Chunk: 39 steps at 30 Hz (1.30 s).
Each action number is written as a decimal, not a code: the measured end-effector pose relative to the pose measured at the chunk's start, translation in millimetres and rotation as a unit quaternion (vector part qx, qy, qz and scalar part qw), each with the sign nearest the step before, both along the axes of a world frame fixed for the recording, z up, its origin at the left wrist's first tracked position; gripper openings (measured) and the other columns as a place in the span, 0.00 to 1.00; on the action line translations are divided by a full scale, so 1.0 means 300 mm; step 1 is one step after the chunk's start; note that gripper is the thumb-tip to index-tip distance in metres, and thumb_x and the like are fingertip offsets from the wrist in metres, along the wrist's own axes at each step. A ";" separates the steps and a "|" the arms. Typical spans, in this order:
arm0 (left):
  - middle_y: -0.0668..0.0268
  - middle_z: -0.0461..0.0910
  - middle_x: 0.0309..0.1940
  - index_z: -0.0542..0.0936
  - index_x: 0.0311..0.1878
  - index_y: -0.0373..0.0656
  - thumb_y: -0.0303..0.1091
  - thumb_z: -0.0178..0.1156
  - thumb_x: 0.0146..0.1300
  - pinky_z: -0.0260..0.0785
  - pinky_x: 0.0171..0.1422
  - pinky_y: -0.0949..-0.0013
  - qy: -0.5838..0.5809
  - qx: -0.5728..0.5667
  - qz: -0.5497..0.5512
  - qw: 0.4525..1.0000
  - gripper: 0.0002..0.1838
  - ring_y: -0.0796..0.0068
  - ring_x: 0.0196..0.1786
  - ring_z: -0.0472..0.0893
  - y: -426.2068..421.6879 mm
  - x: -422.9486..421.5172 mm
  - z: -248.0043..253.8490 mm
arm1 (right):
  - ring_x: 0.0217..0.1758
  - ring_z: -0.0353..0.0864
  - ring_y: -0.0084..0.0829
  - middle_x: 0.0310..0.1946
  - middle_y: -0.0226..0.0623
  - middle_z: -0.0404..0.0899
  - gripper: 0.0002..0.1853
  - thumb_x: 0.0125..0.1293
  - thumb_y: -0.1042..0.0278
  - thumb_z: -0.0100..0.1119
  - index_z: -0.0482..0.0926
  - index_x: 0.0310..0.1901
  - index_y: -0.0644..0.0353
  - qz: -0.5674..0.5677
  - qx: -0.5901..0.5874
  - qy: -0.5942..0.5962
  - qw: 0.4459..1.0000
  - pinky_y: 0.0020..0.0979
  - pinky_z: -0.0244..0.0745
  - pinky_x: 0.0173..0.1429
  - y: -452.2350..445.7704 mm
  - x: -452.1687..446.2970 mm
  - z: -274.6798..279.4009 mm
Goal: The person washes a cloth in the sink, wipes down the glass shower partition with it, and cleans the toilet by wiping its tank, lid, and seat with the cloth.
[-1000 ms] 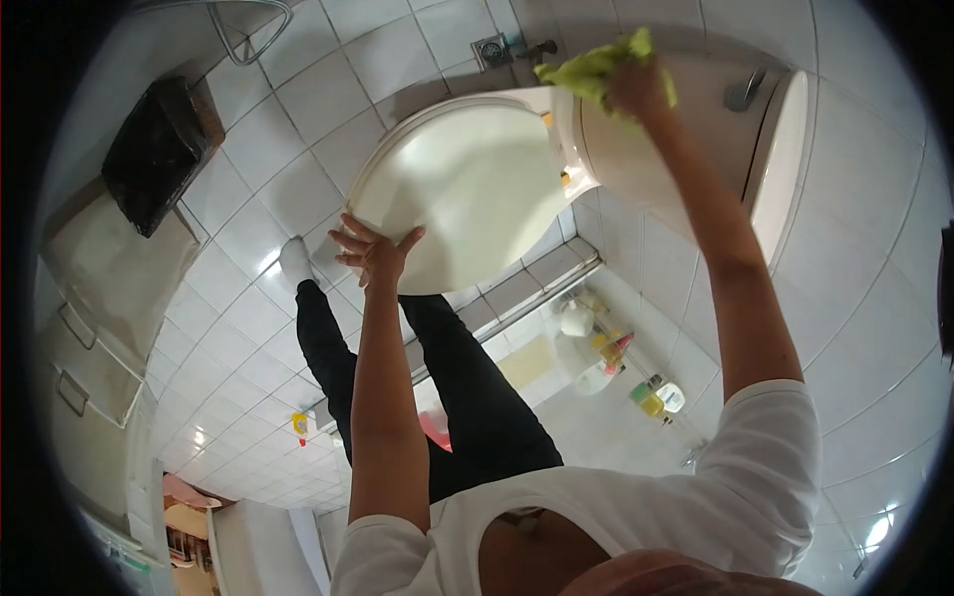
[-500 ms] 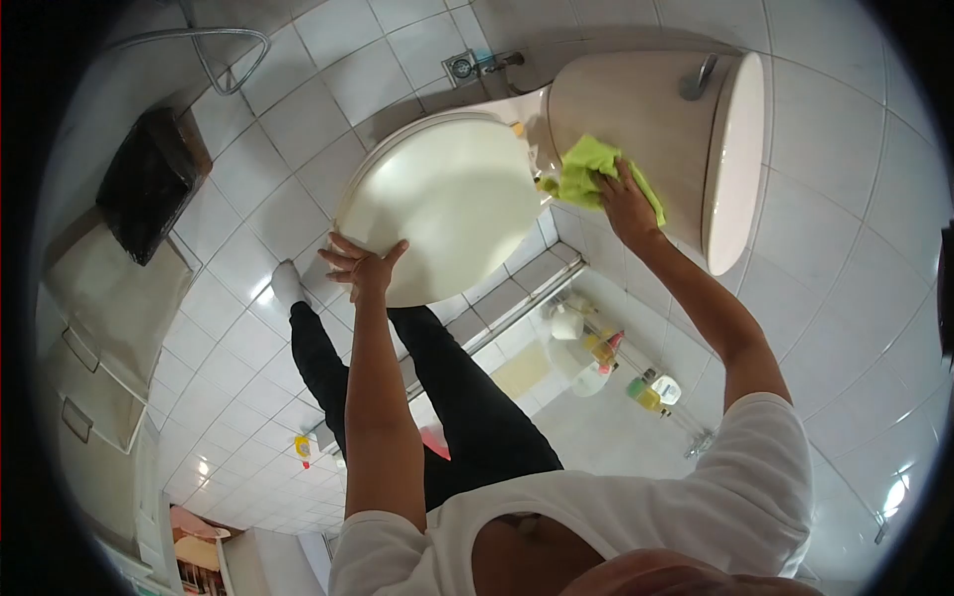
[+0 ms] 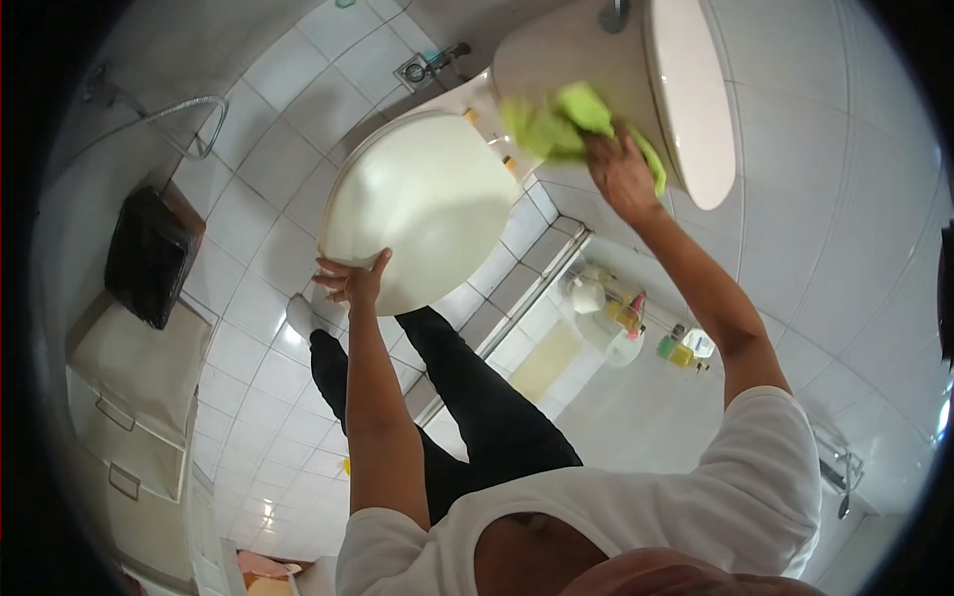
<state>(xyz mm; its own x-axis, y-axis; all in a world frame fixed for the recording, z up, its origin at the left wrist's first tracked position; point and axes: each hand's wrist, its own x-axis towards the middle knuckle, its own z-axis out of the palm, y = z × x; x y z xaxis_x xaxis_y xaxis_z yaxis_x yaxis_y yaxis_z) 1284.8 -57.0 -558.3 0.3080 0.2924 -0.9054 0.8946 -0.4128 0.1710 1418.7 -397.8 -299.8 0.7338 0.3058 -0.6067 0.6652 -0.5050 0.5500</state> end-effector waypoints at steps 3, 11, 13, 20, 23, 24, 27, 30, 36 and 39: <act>0.42 0.13 0.67 0.17 0.68 0.49 0.76 0.67 0.27 0.30 0.70 0.33 -0.092 0.074 -0.088 0.989 0.82 0.23 0.67 0.21 -0.003 -0.072 -0.136 | 0.60 0.70 0.34 0.60 0.34 0.71 0.11 0.55 0.70 0.53 0.83 0.37 0.56 -0.166 0.199 0.036 0.965 0.44 0.55 0.68 -0.018 -0.169 0.147; 0.45 0.12 0.68 0.16 0.66 0.42 0.77 0.65 0.30 0.30 0.70 0.34 -0.003 -0.034 -0.102 0.994 0.81 0.41 0.70 0.15 0.023 0.017 0.025 | 0.69 0.58 0.46 0.67 0.47 0.56 0.36 0.50 0.78 0.62 0.64 0.64 0.50 -0.216 0.281 -0.251 0.901 0.53 0.55 0.65 0.019 -0.228 0.399; 0.44 0.11 0.67 0.16 0.66 0.45 0.77 0.65 0.30 0.30 0.70 0.34 -0.008 -0.016 -0.088 0.996 0.81 0.36 0.70 0.17 0.026 -0.002 0.000 | 0.73 0.46 0.51 0.69 0.53 0.48 0.54 0.46 0.80 0.67 0.45 0.72 0.46 -0.289 0.280 -0.208 0.892 0.59 0.56 0.63 -0.016 -0.176 0.320; 0.41 0.15 0.68 0.17 0.68 0.49 0.70 0.70 0.31 0.42 0.70 0.36 -0.019 0.033 -0.068 0.997 0.80 0.27 0.70 0.27 0.013 -0.019 -0.031 | 0.59 0.66 0.52 0.56 0.51 0.68 0.31 0.61 0.59 0.56 0.62 0.65 0.51 -0.199 0.434 -0.319 0.819 0.48 0.61 0.61 0.091 0.377 0.215; 0.38 0.20 0.68 0.19 0.68 0.51 0.65 0.71 0.37 0.46 0.70 0.38 -0.096 0.017 -0.104 0.990 0.75 0.30 0.71 0.32 0.058 -0.073 -0.115 | 0.58 0.67 0.54 0.52 0.57 0.70 0.30 0.62 0.57 0.54 0.62 0.65 0.53 -0.236 0.474 -0.324 0.784 0.46 0.61 0.63 0.156 0.554 0.244; 0.37 0.23 0.69 0.19 0.69 0.51 0.63 0.71 0.39 0.47 0.70 0.39 -0.131 0.004 -0.117 0.984 0.74 0.31 0.71 0.33 0.095 -0.091 -0.145 | 0.59 0.66 0.54 0.52 0.57 0.70 0.30 0.62 0.57 0.54 0.62 0.65 0.53 -0.274 0.478 -0.305 0.777 0.46 0.60 0.64 0.155 0.566 0.276; 0.30 0.29 0.67 0.28 0.72 0.51 0.50 0.69 0.49 0.49 0.68 0.37 -0.160 -0.015 -0.165 0.973 0.63 0.32 0.71 0.39 0.201 -0.091 -0.079 | 0.65 0.58 0.59 0.58 0.64 0.63 0.33 0.63 0.51 0.54 0.60 0.66 0.59 -0.277 0.587 -0.261 0.715 0.51 0.52 0.69 0.041 0.467 0.279; 0.29 0.29 0.67 0.34 0.73 0.49 0.48 0.67 0.54 0.50 0.68 0.40 -0.236 0.002 -0.176 0.956 0.57 0.31 0.71 0.42 0.270 -0.035 0.043 | 0.67 0.60 0.45 0.64 0.42 0.64 0.24 0.66 0.50 0.43 0.67 0.62 0.43 -0.318 0.573 -0.337 0.676 0.61 0.50 0.64 -0.201 0.208 0.188; 0.33 0.28 0.69 0.40 0.73 0.43 0.51 0.64 0.56 0.50 0.71 0.48 -0.443 -0.047 -0.224 0.867 0.53 0.35 0.72 0.42 0.068 0.314 0.467 | 0.71 0.52 0.49 0.67 0.42 0.58 0.26 0.67 0.45 0.40 0.64 0.65 0.40 -0.539 0.250 -0.388 0.705 0.67 0.41 0.66 -0.433 -0.051 0.201; 0.39 0.32 0.71 0.47 0.73 0.43 0.54 0.57 0.61 0.43 0.72 0.47 -0.551 -0.128 -0.252 0.785 0.45 0.43 0.74 0.40 -0.275 0.543 0.801 | 0.73 0.47 0.51 0.69 0.48 0.55 0.33 0.65 0.37 0.38 0.61 0.67 0.45 -0.527 0.297 -0.481 0.634 0.65 0.36 0.69 -0.290 0.062 0.175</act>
<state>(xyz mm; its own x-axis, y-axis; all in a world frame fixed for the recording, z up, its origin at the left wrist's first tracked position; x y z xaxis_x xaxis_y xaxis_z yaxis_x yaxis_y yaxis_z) 1447.7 -139.4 -318.1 0.9636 -0.2666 -0.0179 -0.1204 -0.4929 0.8617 1437.4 -484.9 -247.3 0.6631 -0.6982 0.2697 -0.7144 -0.6979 -0.0504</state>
